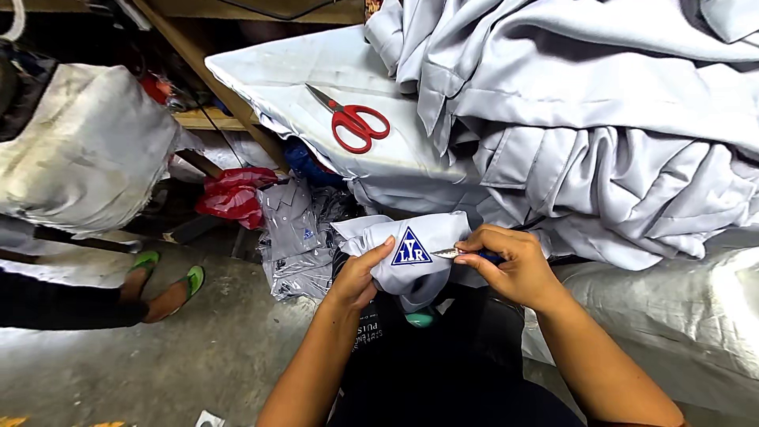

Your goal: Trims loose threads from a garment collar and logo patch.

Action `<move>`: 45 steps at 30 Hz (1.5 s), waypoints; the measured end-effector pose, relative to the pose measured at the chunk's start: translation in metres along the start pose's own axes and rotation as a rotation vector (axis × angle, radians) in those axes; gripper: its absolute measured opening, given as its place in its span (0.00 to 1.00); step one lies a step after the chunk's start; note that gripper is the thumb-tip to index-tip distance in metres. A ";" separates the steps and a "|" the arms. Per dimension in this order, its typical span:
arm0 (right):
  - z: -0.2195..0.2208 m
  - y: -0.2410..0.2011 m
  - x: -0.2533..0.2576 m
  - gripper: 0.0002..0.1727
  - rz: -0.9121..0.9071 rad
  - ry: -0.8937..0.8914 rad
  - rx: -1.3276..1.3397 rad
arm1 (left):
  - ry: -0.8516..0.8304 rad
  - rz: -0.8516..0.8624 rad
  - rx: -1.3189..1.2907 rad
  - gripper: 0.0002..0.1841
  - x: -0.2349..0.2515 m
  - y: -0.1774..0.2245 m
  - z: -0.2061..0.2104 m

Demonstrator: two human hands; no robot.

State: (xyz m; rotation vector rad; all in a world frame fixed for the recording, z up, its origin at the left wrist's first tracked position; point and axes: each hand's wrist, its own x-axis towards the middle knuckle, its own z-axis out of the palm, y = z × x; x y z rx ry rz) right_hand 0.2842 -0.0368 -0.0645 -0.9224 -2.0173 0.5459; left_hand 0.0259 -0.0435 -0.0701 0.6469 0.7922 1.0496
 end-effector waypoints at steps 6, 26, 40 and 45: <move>0.006 -0.011 0.003 0.17 0.056 0.075 -0.077 | 0.094 0.052 0.194 0.16 -0.008 -0.001 0.011; 0.016 -0.012 0.012 0.12 -0.021 0.093 -0.129 | 0.092 0.091 0.240 0.12 -0.013 -0.009 0.015; 0.010 -0.007 0.014 0.11 -0.050 0.038 -0.110 | 0.067 0.094 0.238 0.11 -0.014 -0.011 0.015; 0.012 -0.006 0.015 0.11 -0.035 0.056 -0.088 | 0.071 0.094 0.246 0.10 -0.015 -0.011 0.015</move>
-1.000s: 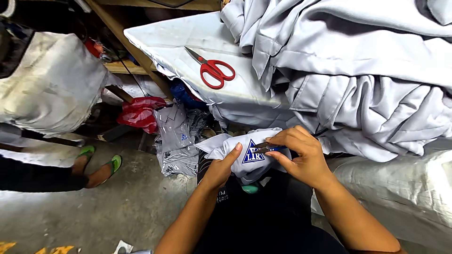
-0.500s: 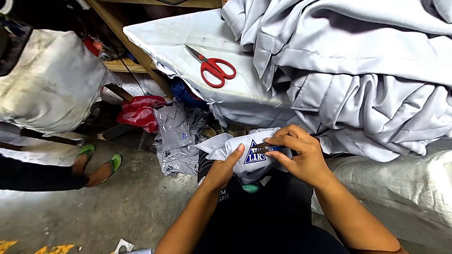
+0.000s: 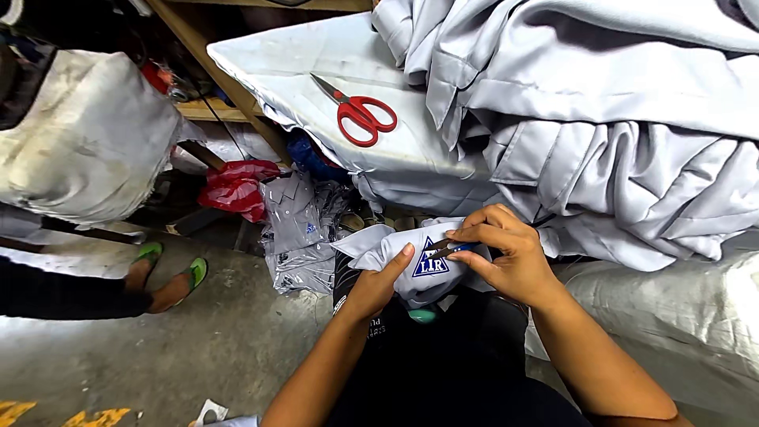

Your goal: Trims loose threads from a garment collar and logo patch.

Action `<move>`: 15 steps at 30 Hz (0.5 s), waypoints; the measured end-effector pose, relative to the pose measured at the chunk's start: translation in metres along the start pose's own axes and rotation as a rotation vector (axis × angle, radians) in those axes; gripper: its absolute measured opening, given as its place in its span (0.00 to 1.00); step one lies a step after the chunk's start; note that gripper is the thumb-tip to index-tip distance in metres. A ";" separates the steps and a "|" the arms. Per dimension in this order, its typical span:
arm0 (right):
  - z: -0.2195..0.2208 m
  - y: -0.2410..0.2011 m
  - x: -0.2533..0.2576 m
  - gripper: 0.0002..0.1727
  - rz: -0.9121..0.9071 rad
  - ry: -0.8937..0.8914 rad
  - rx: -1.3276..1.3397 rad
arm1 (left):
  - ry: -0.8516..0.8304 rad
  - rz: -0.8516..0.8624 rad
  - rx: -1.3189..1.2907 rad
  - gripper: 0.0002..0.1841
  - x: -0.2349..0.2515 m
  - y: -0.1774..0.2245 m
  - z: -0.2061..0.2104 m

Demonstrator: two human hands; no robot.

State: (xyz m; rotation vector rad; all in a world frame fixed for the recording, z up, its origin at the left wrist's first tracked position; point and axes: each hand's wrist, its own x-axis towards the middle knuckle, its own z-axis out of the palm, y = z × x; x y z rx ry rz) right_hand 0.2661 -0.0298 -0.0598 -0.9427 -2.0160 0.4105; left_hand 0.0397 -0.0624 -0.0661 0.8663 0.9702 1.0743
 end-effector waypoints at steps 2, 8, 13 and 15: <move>0.001 0.000 -0.001 0.12 0.024 0.010 0.014 | 0.004 -0.003 -0.001 0.10 0.000 0.000 0.000; 0.006 -0.002 -0.004 0.12 0.058 0.025 0.038 | 0.044 0.004 -0.007 0.11 0.000 -0.002 0.001; 0.012 -0.003 -0.012 0.13 0.195 0.043 0.116 | 0.078 0.038 -0.042 0.10 -0.002 -0.008 0.003; 0.015 -0.005 -0.015 0.14 0.241 0.058 0.143 | 0.083 0.050 -0.061 0.10 -0.003 -0.011 0.004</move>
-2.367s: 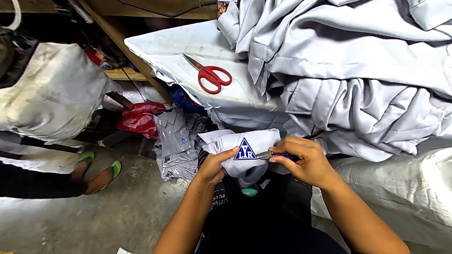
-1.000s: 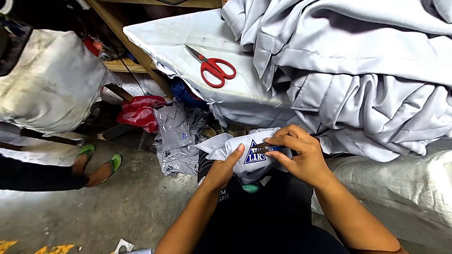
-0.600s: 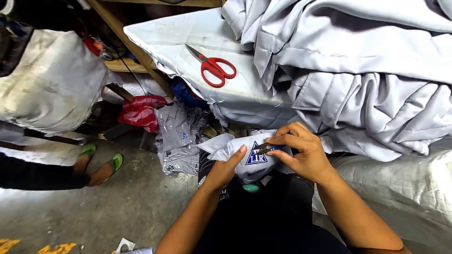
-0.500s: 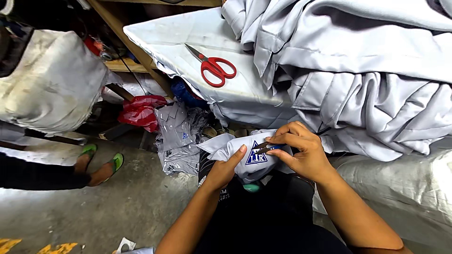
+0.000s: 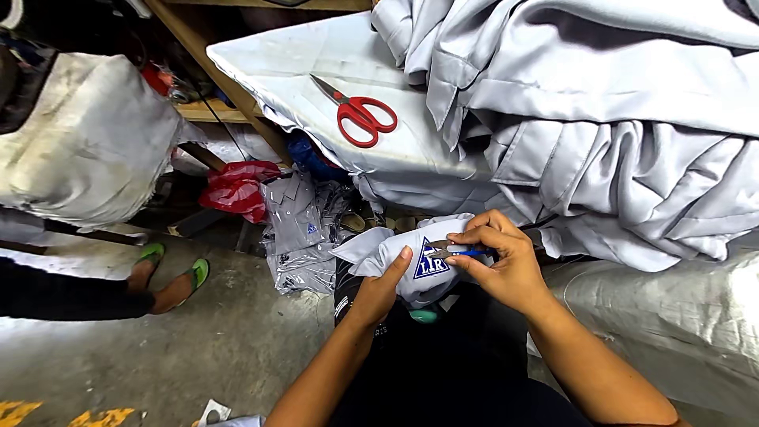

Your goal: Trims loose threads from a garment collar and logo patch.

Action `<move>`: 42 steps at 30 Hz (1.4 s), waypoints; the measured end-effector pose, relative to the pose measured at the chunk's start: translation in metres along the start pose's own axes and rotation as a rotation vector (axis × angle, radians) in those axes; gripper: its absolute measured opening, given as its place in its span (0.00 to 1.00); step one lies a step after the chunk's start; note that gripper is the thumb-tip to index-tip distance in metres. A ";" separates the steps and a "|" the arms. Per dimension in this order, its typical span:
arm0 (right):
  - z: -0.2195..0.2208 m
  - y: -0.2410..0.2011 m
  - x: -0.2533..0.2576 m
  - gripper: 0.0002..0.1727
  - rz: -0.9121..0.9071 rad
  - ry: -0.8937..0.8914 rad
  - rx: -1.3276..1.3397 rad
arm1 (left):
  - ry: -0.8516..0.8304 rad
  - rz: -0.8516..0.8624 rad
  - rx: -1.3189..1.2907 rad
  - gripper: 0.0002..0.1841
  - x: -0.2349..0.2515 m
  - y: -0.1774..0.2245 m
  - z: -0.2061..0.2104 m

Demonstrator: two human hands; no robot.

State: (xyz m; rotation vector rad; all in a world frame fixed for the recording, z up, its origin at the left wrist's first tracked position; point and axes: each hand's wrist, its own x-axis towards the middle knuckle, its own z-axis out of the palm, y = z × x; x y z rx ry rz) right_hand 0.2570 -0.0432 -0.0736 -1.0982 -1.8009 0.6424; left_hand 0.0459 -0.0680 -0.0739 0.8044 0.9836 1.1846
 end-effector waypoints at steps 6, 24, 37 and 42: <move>-0.003 0.001 -0.001 0.11 -0.167 -0.007 -0.074 | -0.001 -0.008 -0.042 0.10 -0.003 -0.005 0.000; -0.004 -0.003 -0.004 0.08 -0.016 -0.002 0.013 | -0.008 0.037 -0.052 0.10 -0.002 -0.010 -0.001; 0.002 -0.009 -0.014 0.11 0.081 -0.042 -0.051 | 0.089 0.102 0.051 0.09 -0.001 -0.017 0.004; 0.002 -0.004 -0.012 0.09 0.009 -0.059 -0.067 | 0.091 0.139 0.053 0.09 0.000 -0.019 0.003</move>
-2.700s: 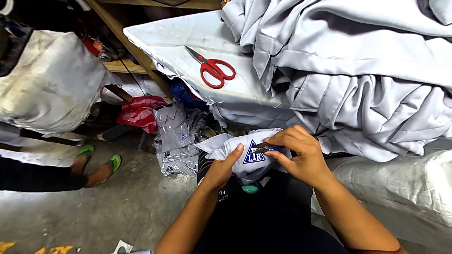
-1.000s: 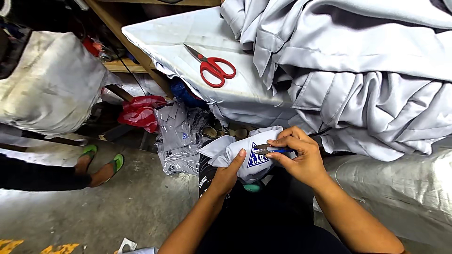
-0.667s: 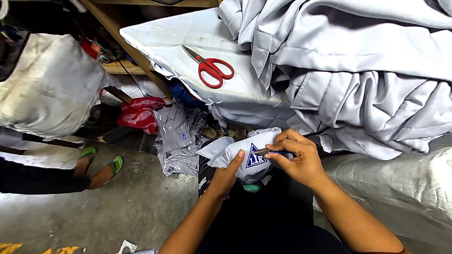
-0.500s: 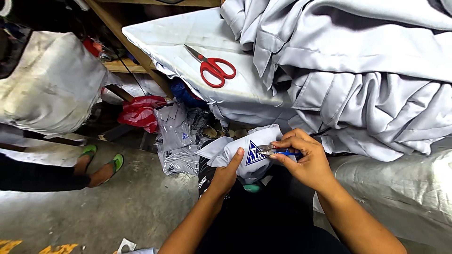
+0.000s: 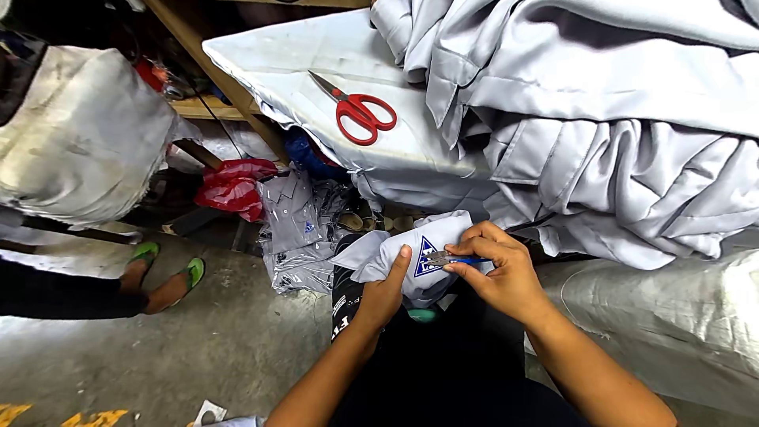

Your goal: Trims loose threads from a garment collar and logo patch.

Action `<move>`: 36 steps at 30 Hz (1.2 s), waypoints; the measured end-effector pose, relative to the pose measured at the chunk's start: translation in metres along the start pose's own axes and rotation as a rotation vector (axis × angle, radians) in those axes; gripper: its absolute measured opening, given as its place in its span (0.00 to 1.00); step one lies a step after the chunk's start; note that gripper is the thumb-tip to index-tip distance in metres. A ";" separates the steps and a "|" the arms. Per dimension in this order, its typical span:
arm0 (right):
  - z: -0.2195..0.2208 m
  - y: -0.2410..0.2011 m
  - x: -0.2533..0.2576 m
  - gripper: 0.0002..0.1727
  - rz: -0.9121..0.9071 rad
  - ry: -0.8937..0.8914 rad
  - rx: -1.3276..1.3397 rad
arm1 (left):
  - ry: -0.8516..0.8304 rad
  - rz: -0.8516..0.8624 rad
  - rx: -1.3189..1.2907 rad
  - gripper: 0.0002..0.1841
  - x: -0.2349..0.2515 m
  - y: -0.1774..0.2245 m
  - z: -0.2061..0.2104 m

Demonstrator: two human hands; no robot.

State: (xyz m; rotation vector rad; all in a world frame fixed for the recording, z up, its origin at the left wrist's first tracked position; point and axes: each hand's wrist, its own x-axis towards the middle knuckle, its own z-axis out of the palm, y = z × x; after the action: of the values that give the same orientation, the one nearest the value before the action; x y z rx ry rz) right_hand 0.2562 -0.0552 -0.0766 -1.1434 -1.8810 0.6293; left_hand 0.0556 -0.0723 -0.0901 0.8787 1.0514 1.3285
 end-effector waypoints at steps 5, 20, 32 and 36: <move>0.000 0.003 0.001 0.09 -0.035 -0.010 0.000 | 0.010 -0.002 0.002 0.09 -0.001 0.001 0.001; -0.002 0.004 0.002 0.09 -0.052 -0.025 -0.009 | -0.093 -0.059 0.057 0.07 0.000 0.005 -0.005; -0.009 0.010 0.010 0.14 -0.109 0.014 -0.151 | 0.006 -0.293 -0.085 0.09 0.000 0.012 -0.012; -0.010 0.008 0.014 0.13 -0.167 -0.008 -0.142 | 0.017 -0.291 -0.086 0.08 -0.001 0.013 -0.011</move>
State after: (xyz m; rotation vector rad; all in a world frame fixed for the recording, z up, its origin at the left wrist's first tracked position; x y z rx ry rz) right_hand 0.2649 -0.0387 -0.0718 -1.0595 -2.0297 0.4132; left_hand 0.0412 -0.0731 -0.0806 0.6240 1.0818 1.1283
